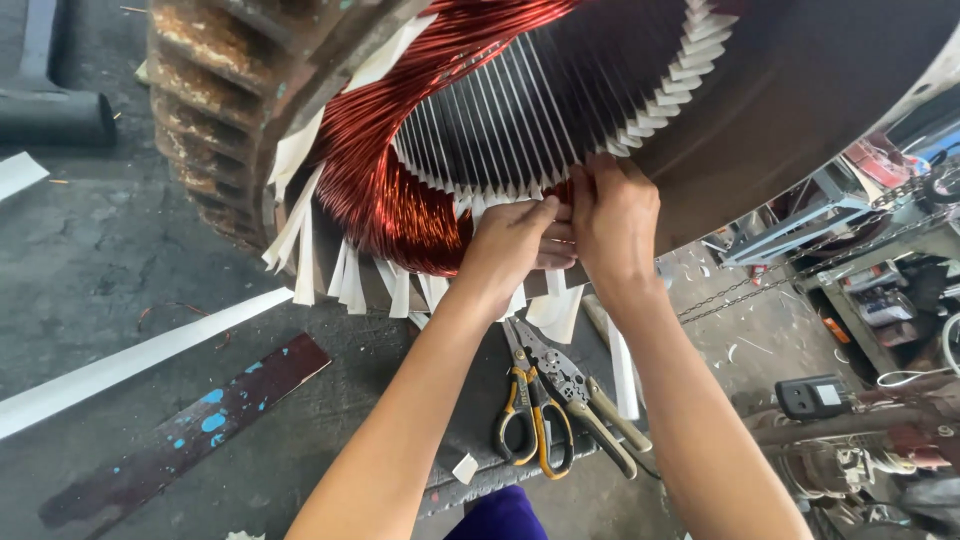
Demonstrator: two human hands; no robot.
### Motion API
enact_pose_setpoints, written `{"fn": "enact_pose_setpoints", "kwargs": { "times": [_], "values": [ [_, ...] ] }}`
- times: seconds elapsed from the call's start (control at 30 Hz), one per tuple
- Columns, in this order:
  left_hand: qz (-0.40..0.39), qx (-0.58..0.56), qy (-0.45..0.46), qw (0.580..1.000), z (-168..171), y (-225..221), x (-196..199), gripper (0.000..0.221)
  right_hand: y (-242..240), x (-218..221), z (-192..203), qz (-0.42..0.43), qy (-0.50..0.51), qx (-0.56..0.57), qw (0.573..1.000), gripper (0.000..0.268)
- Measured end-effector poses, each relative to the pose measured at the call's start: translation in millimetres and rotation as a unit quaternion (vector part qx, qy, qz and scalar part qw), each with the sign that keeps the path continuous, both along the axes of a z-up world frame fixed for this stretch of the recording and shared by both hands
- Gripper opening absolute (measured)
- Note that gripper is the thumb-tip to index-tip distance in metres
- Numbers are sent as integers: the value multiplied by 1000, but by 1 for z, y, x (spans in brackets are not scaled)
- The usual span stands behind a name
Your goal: Repairing an electric motor by inserting insulation strips into the stator slots and adjusting the copper windings using a mallet and scissors.
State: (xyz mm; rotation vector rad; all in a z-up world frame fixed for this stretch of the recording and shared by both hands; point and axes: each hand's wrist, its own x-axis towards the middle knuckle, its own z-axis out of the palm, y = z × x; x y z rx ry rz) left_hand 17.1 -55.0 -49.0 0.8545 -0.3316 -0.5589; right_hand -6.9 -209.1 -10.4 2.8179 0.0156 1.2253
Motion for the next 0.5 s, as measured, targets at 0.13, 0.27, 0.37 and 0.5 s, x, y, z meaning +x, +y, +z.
{"fn": "enact_pose_setpoints", "kwargs": {
  "times": [0.13, 0.27, 0.37, 0.5],
  "values": [
    [-2, 0, 14, 1000, 0, 2, 0, 50, 0, -11, 5, 6, -3, -37, 999, 23],
    [8, 0, 14, 1000, 5, 8, -3, 51, -1, -25, -3, 2, -5, -14, 1000, 21],
    [-3, -4, 27, 1000, 5, 8, -2, 49, -6, -9, -9, 10, -10, -14, 1000, 24],
    [-7, 3, 8, 1000, -4, -3, -2, 45, -4, 2, 2, 10, -3, -23, 1000, 21]
  ]
}}
